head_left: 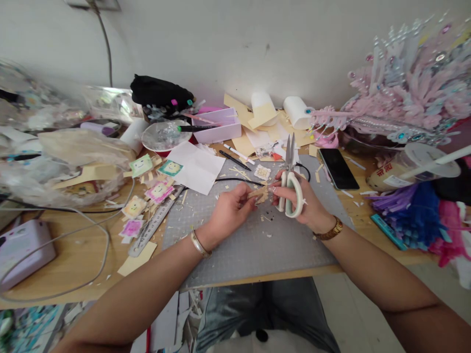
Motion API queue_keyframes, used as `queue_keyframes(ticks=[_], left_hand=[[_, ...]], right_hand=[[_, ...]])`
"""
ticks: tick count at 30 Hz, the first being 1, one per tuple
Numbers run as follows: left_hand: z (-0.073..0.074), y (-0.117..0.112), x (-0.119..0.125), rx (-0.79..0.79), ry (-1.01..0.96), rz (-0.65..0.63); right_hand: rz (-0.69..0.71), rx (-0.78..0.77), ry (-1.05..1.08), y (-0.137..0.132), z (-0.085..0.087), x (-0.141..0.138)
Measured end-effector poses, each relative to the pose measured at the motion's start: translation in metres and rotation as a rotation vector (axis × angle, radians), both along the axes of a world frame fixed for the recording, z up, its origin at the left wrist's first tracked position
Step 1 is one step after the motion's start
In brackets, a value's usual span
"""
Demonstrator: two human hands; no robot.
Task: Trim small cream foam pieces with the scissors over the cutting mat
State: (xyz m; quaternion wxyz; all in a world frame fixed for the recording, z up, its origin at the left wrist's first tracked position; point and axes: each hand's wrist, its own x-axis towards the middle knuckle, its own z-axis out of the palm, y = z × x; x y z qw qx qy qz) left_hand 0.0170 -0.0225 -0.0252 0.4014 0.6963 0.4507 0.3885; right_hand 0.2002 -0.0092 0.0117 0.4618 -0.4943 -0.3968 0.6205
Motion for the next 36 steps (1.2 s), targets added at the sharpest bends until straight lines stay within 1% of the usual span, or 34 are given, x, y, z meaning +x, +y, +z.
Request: queue_keyframes(ticks=[5, 7, 9, 14, 16, 18, 21, 23, 26, 29, 34, 36], left_hand=[[0.009, -0.003, -0.002, 0.220, 0.255, 0.068], [0.010, -0.003, -0.002, 0.244, 0.286, 0.085], [0.009, -0.002, -0.002, 0.174, 0.209, 0.062], [0.009, 0.002, 0.003, -0.249, -0.281, -0.024], [0.010, 0.004, 0.005, -0.339, -0.407, -0.038], [0.010, 0.005, 0.006, -0.371, -0.463, -0.032], [0.012, 0.005, 0.007, -0.389, -0.509, -0.021], [0.012, 0.004, 0.006, -0.393, -0.530, -0.017], [0.011, 0.004, 0.005, -0.404, -0.534, -0.020], [0.008, 0.004, 0.005, -0.425, -0.535, -0.025], [0.005, 0.004, 0.007, -0.495, -0.581, -0.021], [0.007, 0.004, 0.007, -0.525, -0.609, -0.020]], right_hand=[[-0.049, -0.054, 0.069, 0.000, 0.002, -0.003], [-0.062, -0.092, 0.078, 0.001, 0.002, -0.003], [-0.090, -0.106, 0.075, 0.002, 0.002, -0.002], [-0.162, -0.002, 0.068, 0.008, 0.006, 0.005], [-0.154, 0.025, 0.063, 0.009, 0.007, 0.007], [-0.100, 0.022, 0.047, 0.008, 0.006, 0.008], [0.045, 0.014, -0.006, 0.005, 0.002, 0.006], [0.083, 0.044, -0.050, 0.002, 0.000, 0.003], [0.047, 0.123, -0.110, -0.002, -0.002, 0.000], [0.028, 0.234, -0.182, -0.003, -0.004, 0.001], [0.037, 0.507, -0.453, -0.007, -0.010, 0.003], [0.031, 0.571, -0.514, -0.008, -0.011, 0.005]])
